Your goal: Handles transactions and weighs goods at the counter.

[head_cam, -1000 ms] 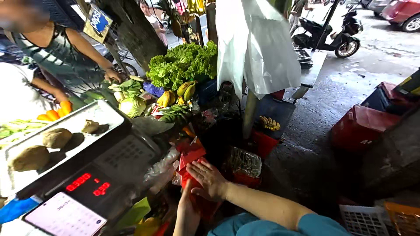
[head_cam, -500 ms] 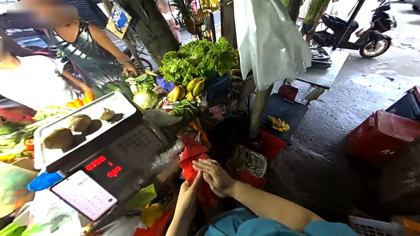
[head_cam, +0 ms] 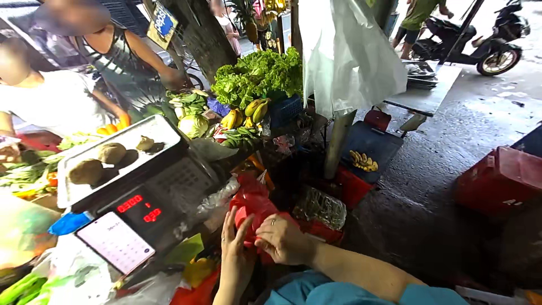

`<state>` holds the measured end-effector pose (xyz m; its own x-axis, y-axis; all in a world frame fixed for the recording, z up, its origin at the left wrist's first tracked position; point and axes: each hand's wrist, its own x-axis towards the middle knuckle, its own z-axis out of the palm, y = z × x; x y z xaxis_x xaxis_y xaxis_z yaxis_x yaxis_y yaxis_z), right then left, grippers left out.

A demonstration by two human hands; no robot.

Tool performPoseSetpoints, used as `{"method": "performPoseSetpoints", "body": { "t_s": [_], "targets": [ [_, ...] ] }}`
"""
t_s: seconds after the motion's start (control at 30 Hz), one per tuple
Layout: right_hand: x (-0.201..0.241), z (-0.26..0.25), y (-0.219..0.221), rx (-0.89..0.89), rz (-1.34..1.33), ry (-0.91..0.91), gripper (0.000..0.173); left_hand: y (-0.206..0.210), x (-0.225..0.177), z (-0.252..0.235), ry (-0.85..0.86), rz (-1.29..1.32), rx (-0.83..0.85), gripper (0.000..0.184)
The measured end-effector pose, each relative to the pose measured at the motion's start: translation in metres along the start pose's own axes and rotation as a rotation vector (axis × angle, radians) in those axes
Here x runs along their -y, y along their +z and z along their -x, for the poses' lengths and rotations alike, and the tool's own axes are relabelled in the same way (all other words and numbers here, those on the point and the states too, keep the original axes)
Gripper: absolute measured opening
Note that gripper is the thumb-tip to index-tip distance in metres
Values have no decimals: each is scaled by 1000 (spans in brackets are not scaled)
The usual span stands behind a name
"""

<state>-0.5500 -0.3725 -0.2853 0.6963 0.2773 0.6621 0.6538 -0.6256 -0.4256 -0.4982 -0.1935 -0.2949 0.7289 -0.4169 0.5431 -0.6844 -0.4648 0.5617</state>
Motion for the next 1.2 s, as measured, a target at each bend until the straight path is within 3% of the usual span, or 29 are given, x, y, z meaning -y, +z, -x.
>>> {"method": "performPoseSetpoints", "body": {
  "t_s": [0.03,0.13,0.27,0.3,0.37,0.43,0.47,0.53,0.57,0.67,0.73,0.83,0.87,0.97,1.07,1.13,1.2],
  "targets": [
    [3,-2,-4,-13,-10,-32,32,-4,1,-2,48,-37,9,26],
    [7,-13,-26,-137,-131,93,24,-29,4,-8,117,-1,110,25],
    [8,-39,-57,-389,-285,372,32,-75,-11,-10,37,687,286,16],
    [7,-45,-61,-382,-305,394,34,-81,-16,-7,-18,917,259,20],
    [1,-57,-62,-320,-258,419,37,-73,-28,-3,-199,1293,26,30],
    [-4,-67,-54,-203,-107,473,37,-51,-40,-11,-426,1402,-282,44],
    [-4,-72,-47,-158,11,495,35,-40,-43,-13,-491,1415,-338,52],
    [3,-77,-28,-109,259,473,38,-26,-51,-12,-558,1513,-305,66],
    [13,-75,-19,-69,301,430,50,-22,-54,-14,-571,1583,-290,68],
    [58,-49,19,75,170,98,70,-20,-53,-18,-498,1799,-370,52],
    [60,-41,32,123,60,-4,79,-25,-57,-18,-520,1868,-407,43],
    [24,-65,19,30,203,9,83,-47,-61,-19,-570,1769,-160,65],
    [14,-74,13,51,239,14,88,-53,-62,-19,-628,1713,-133,63],
    [2,-90,9,149,235,-19,102,-70,-55,-22,-748,1482,-69,30],
    [3,-102,19,173,76,-36,106,-87,-40,-30,-845,1360,-65,26],
    [6,-108,27,199,-75,-12,90,-97,-31,-28,-833,1385,-66,27],
    [8,-114,39,183,-213,16,57,-106,-20,-22,-809,1403,-70,30]
  ]
}}
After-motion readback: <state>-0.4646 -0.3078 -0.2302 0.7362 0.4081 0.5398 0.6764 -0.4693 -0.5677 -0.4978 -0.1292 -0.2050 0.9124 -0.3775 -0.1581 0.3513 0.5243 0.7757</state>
